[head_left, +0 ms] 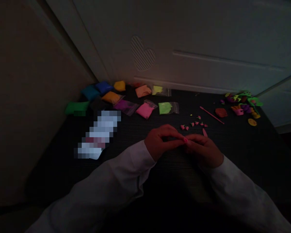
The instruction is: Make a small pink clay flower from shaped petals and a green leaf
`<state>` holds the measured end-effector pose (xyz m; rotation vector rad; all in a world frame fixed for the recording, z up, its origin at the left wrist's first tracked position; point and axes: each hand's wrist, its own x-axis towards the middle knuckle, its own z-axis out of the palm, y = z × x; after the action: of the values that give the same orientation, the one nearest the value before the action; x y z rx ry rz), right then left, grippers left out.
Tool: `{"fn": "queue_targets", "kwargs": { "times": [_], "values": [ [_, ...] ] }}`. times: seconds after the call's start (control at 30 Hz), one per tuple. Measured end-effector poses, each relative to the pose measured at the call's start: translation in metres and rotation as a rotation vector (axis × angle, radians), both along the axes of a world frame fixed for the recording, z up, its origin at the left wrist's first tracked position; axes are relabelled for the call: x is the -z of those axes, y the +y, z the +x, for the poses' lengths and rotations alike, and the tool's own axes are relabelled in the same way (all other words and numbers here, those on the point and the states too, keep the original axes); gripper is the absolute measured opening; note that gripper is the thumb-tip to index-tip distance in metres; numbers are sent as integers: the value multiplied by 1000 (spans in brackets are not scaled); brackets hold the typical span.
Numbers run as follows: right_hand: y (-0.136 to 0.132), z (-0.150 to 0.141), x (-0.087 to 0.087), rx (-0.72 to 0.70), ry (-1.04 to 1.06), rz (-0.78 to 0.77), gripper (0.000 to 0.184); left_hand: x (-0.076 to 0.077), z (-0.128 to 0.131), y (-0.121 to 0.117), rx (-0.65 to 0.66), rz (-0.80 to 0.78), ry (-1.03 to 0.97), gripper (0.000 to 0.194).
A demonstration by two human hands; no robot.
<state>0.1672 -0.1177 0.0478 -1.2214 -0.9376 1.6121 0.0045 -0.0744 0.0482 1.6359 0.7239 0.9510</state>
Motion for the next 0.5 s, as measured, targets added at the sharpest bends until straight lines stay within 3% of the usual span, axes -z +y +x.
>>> {"fn": "queue_targets", "kwargs": {
  "times": [0.27,0.4,0.5],
  "values": [
    [0,1,-1,1,-96,120,8,0,0,0,3,-13,31,18],
    [-4,2,-7,58,-550,444,8,1,1,-1,70,-153,10,41],
    [-7,3,-11,40,-888,746,13,1,2,-2,108,-213,-45,47]
  ]
}}
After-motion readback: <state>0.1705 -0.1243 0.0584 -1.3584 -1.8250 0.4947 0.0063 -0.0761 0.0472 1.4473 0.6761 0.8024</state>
